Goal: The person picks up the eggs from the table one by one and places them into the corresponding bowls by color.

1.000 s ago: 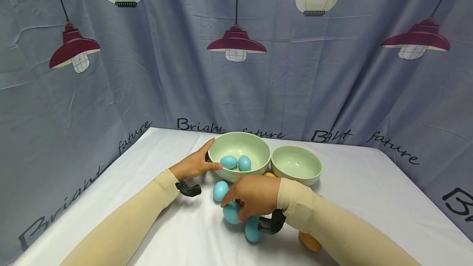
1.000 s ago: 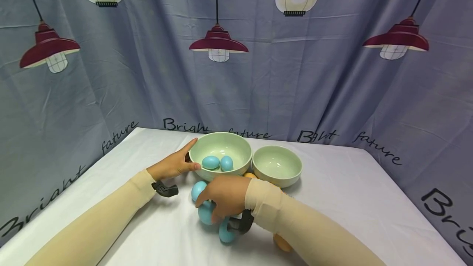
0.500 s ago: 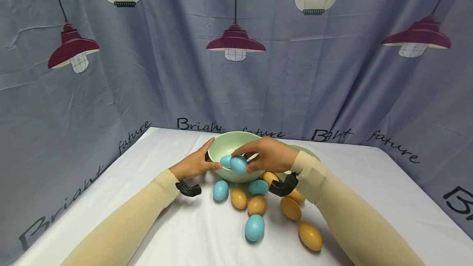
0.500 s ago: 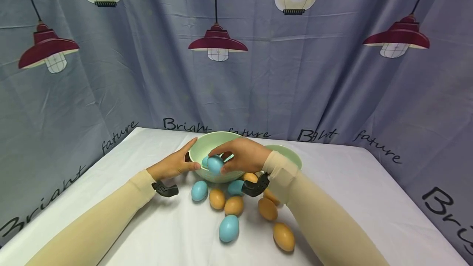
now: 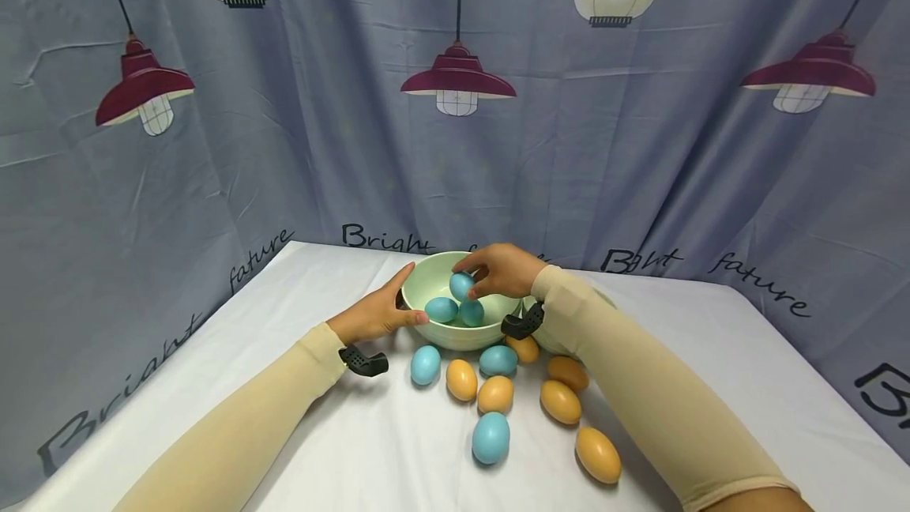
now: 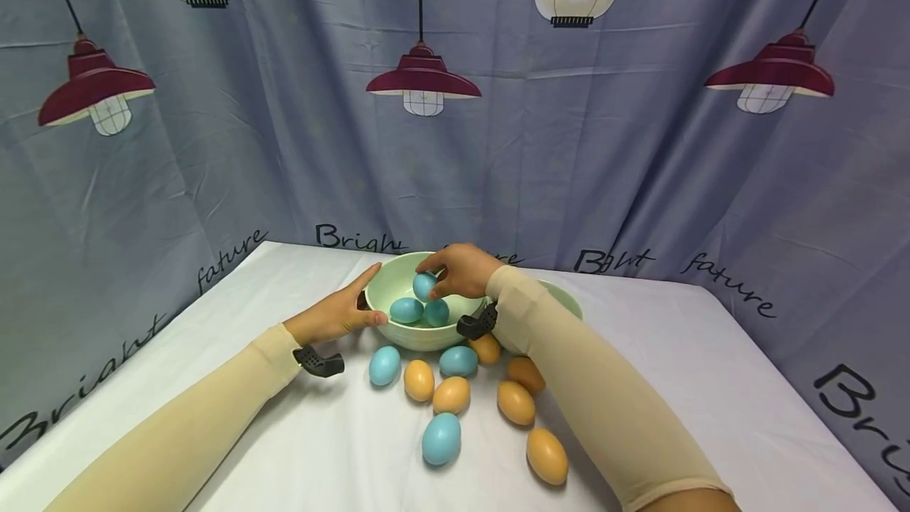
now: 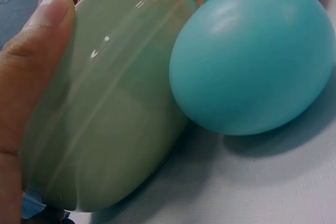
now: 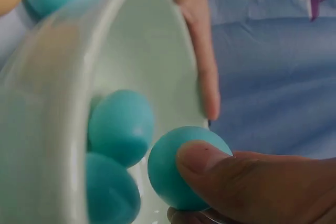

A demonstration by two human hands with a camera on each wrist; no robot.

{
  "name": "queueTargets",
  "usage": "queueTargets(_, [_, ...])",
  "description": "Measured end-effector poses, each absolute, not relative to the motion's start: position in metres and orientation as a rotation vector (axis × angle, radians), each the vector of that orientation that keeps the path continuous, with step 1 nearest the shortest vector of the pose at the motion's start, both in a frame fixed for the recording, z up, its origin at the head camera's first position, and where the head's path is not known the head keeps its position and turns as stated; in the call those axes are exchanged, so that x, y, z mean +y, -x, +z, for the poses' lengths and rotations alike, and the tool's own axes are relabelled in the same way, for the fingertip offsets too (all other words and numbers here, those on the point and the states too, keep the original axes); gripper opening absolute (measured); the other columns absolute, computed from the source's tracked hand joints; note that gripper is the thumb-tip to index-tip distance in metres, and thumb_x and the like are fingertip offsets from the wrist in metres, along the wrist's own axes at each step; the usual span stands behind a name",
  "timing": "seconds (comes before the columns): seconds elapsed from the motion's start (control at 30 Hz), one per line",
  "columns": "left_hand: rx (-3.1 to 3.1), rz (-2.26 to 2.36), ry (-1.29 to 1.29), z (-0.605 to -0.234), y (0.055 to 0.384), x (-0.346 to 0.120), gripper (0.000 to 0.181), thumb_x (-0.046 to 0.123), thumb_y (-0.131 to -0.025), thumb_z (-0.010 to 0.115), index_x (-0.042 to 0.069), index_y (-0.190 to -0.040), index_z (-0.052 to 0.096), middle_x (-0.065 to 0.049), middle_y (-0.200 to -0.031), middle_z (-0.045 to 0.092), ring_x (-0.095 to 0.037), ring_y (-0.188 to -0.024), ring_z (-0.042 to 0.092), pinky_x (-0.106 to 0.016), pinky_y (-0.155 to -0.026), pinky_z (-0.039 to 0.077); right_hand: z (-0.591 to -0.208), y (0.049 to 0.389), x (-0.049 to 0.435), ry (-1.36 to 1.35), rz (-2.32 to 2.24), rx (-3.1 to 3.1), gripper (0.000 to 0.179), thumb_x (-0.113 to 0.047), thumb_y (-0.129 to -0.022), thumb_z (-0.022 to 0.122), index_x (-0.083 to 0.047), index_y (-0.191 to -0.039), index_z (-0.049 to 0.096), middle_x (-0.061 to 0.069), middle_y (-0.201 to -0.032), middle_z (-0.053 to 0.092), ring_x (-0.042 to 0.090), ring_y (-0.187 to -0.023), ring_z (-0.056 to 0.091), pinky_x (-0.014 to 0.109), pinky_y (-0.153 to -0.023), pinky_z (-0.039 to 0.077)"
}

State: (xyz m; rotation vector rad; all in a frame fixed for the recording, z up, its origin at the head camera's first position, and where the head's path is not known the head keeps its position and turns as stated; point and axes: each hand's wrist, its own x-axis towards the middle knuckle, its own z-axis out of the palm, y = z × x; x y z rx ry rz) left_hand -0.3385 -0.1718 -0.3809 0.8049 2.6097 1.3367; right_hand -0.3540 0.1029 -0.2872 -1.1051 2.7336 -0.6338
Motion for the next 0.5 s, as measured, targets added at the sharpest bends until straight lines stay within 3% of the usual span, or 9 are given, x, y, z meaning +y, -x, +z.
queueTargets(0.17, [2.622,1.336,-0.789,-0.381,0.337,-0.172,0.098,0.04,-0.086,0.074,0.047,-0.152,0.003,0.002,-0.159,0.025,-0.024,-0.136,0.038,-0.05,-0.112,0.028,-0.296,0.363,0.097,1.088,-0.578,2.714,0.049,-0.018,-0.083,0.078,-0.014,-0.13,0.063,0.001,-0.126,0.064,0.021,-0.11,0.065,0.03,-0.089,0.053])
queueTargets(0.3, [2.62,1.336,-0.792,-0.382,0.337,-0.173,0.1,0.05,-0.082,0.075,0.048,-0.152,0.003,0.001,-0.157,0.029,-0.023,-0.134,0.04,-0.049,-0.112,0.029,-0.303,0.366,0.093,1.037,-0.552,2.681,0.051,-0.018,-0.083,0.078,-0.013,-0.132,0.062,0.0,-0.127,0.064,0.02,-0.112,0.064,0.029,-0.089,0.053])
queueTargets(0.5, [2.629,1.323,-0.814,-0.381,0.337,-0.174,0.099,0.052,-0.081,0.074,0.051,-0.15,0.004,0.0,-0.155,0.032,-0.024,-0.132,0.042,-0.051,-0.11,0.031,-0.312,0.367,0.088,0.976,-0.477,2.69,0.051,-0.018,-0.081,0.08,-0.017,-0.129,0.064,-0.003,-0.125,0.065,0.016,-0.109,0.065,0.025,-0.087,0.053])
